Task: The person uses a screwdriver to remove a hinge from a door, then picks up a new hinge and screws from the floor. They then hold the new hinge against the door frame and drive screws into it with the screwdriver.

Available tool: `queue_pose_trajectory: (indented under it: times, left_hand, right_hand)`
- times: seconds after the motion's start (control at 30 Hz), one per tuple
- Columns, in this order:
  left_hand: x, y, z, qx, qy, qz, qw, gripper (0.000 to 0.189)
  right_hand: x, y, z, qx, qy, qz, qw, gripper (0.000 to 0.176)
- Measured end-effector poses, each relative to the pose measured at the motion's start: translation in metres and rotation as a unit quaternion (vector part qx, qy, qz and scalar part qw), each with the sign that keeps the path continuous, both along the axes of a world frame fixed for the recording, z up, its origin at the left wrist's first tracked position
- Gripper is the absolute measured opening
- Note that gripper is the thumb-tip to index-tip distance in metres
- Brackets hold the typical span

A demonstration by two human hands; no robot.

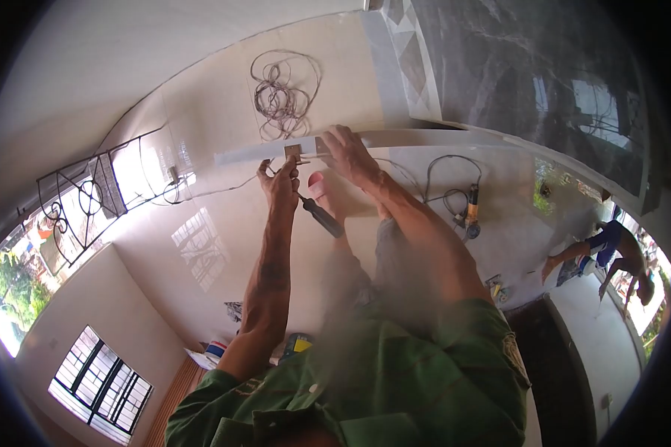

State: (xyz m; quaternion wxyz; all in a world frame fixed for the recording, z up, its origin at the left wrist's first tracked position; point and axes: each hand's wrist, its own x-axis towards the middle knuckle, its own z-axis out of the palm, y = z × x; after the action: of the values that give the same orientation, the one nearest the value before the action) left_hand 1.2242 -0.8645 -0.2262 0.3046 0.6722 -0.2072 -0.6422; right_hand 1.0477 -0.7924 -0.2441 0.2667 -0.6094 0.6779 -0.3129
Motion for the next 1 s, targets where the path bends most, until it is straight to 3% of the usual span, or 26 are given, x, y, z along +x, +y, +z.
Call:
queue_pose_trajectory:
  times: [0.23,0.33,0.8,1.0]
  left_hand:
    - [-0.011,-0.001,0.005,-0.015,-0.024,-0.025,0.999,0.083]
    - [-0.015,-0.005,0.008,0.009,-0.029,0.013,0.999,0.075]
    - [-0.020,-0.008,0.007,0.020,-0.033,0.034,0.999,0.078]
    - [-0.020,-0.007,0.000,0.010,-0.039,0.032,0.999,0.078]
  right_hand:
    - [-0.003,0.002,0.006,-0.002,-0.003,0.009,1.000,0.053]
    - [-0.004,0.001,0.005,0.005,0.009,0.019,1.000,0.056]
    - [-0.003,0.001,0.000,-0.006,0.008,0.016,1.000,0.058]
    - [-0.002,0.000,0.008,-0.004,-0.005,0.004,1.000,0.048]
